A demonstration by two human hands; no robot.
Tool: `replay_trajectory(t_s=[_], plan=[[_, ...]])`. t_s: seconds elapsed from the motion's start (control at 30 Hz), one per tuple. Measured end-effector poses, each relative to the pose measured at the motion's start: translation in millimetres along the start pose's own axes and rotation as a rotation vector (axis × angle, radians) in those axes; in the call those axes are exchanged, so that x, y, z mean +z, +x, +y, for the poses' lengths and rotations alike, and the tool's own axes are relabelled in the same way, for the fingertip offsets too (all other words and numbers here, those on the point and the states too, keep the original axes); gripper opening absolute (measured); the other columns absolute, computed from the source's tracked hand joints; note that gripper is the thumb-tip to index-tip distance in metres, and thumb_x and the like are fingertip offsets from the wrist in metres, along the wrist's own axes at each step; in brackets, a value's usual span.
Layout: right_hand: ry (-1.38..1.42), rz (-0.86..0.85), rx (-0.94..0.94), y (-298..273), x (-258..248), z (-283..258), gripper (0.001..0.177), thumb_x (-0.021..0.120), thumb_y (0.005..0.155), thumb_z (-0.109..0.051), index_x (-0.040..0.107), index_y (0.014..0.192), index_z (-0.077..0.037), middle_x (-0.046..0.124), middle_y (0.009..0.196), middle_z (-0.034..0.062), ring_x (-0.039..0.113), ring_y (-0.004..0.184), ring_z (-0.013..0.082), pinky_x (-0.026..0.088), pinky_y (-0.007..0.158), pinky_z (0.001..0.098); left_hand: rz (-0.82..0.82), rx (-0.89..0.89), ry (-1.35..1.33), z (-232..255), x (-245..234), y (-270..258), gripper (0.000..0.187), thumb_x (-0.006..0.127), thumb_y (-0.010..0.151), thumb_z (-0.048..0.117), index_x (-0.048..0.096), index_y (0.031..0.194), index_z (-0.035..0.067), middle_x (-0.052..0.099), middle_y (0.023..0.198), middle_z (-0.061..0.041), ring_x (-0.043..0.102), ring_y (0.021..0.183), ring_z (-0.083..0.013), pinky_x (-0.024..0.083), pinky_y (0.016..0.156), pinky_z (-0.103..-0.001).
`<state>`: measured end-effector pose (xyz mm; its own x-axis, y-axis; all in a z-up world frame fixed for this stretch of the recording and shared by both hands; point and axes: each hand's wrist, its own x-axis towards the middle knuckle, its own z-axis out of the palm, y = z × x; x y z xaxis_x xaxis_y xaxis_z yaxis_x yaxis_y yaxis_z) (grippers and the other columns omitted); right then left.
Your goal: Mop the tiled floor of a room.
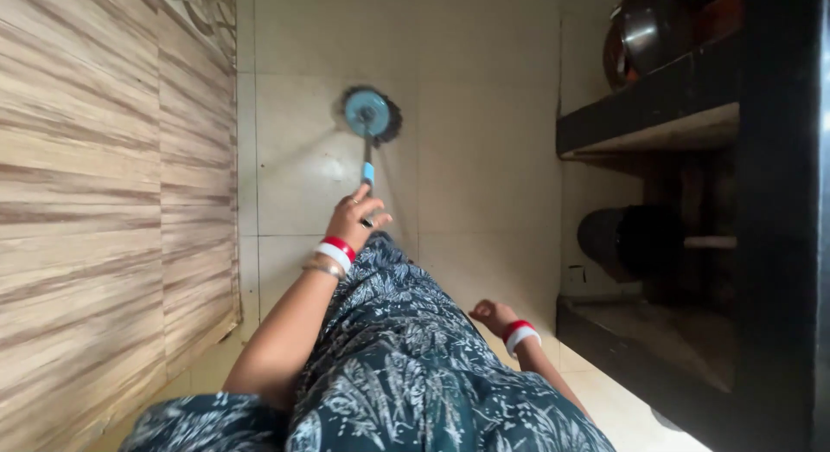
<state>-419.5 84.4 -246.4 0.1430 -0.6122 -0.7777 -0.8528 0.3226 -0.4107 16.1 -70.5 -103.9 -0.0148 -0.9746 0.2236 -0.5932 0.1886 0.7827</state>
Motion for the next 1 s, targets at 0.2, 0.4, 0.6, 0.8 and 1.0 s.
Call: replay_trajectory(t_s=[0.2,0.4,0.6,0.8,1.0], plan=[[0.046,-0.05,0.148,-6.3,-19.0,29.8,0.037,0.078,0.085,-0.047,0.076,0.102,-0.014,0.078,0.105,0.0094,0.073,0.1,0.0249,0.057,0.088,0.0362,-0.095,-0.273,-0.122,-49.4,1.7,46.8,0.033,0.077,0.085,0.017,0.07,0.116,0.008,0.07,0.105,-0.019,0.069,0.091,-0.032,0.056,0.082,-0.038],[0.089,0.026,0.147,43.7,-76.2,29.6,0.029,0.079,0.084,-0.039,0.078,0.1,-0.015,0.081,0.1,0.0089,0.076,0.097,0.0216,0.057,0.086,0.0327,-0.117,-1.003,-1.179,-124.1,-1.7,25.3,0.027,0.058,0.096,0.012,0.072,0.11,-0.006,0.074,0.102,-0.013,0.07,0.081,-0.0149,0.055,0.07,-0.024],[0.021,0.002,0.063,109.0,-141.0,-38.5,0.023,0.076,0.088,-0.033,0.077,0.101,-0.015,0.081,0.099,0.0064,0.077,0.096,0.0203,0.058,0.085,0.032,-0.246,-1.256,-1.026,-137.5,-25.4,20.4,0.013,0.064,0.096,0.012,0.068,0.093,0.0,0.073,0.084,-0.019,0.058,0.055,-0.0178,0.047,0.048,-0.032],[0.067,0.065,-0.066,165.0,-183.4,-139.9,0.023,0.075,0.088,-0.027,0.074,0.105,-0.012,0.08,0.103,0.0069,0.075,0.098,0.0203,0.058,0.086,0.0333,-0.754,-0.988,-0.026,-290.3,23.8,-70.4,0.024,0.062,0.094,0.021,0.069,0.087,-0.001,0.07,0.09,-0.027,0.069,0.077,-0.0356,0.056,0.07,-0.046],[0.181,0.067,-0.224,200.1,-189.1,-178.1,0.028,0.073,0.085,-0.026,0.074,0.109,-0.012,0.078,0.106,0.0084,0.075,0.097,0.0231,0.06,0.086,0.035,-0.673,-0.967,0.36,-293.8,12.2,-60.0,0.038,0.063,0.092,0.039,0.068,0.105,0.004,0.072,0.105,-0.03,0.07,0.099,-0.0454,0.056,0.087,-0.051]])
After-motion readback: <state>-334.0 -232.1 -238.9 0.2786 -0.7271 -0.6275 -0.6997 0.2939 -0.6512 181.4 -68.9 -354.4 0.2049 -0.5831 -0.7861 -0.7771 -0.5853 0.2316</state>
